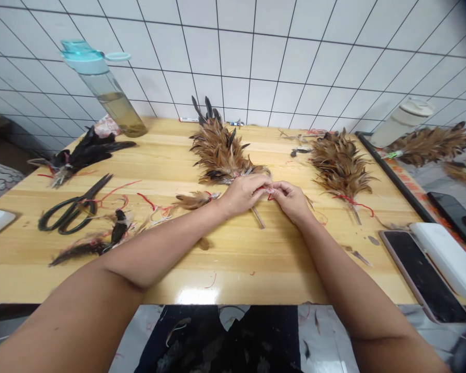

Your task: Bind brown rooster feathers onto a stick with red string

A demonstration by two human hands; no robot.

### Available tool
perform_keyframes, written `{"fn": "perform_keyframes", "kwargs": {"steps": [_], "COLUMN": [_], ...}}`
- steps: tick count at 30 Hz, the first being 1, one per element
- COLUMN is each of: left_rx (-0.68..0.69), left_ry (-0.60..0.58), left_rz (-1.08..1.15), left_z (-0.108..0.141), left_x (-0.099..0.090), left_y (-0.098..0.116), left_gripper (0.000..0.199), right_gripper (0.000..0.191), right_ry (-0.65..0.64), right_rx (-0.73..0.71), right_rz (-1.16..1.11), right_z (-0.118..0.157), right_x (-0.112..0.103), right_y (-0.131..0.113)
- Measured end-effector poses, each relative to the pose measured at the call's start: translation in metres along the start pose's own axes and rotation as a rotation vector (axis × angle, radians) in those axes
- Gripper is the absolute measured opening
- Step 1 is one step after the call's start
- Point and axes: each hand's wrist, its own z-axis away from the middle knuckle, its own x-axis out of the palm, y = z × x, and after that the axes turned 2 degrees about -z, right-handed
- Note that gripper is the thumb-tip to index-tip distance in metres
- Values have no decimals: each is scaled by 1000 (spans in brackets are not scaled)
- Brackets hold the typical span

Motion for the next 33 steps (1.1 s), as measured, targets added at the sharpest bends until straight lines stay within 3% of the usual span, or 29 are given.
{"fn": "perform_keyframes", "kwargs": {"steps": [6,9,14,17,24,33], "left_rx": [-113,-265,-602,-715,-734,-777], "left_ry": [9,36,66,82,103,34], "left_rz": [89,234,696,800,878,1044], "left_z": [-1,-1,-3,-4,-5,-5], "left_x": [-1,2,9,8,3,2], "left_y": [3,2,-1,1,5,2], "left_gripper": [11,11,14,16,19,27], "right_gripper": [16,13,12,15,19,18], "right_ry": [-8,15,48,51,33,72], "right_rx": [-77,-131,-179,-208,-241,-220], "right_rz": [174,327,408,442,630,795], "right_z": [1,1,1,2,4,7], "right_x": [-1,-1,2,3,6,4], "right_y": [-2,-2,-1,-1,-2,-9]}}
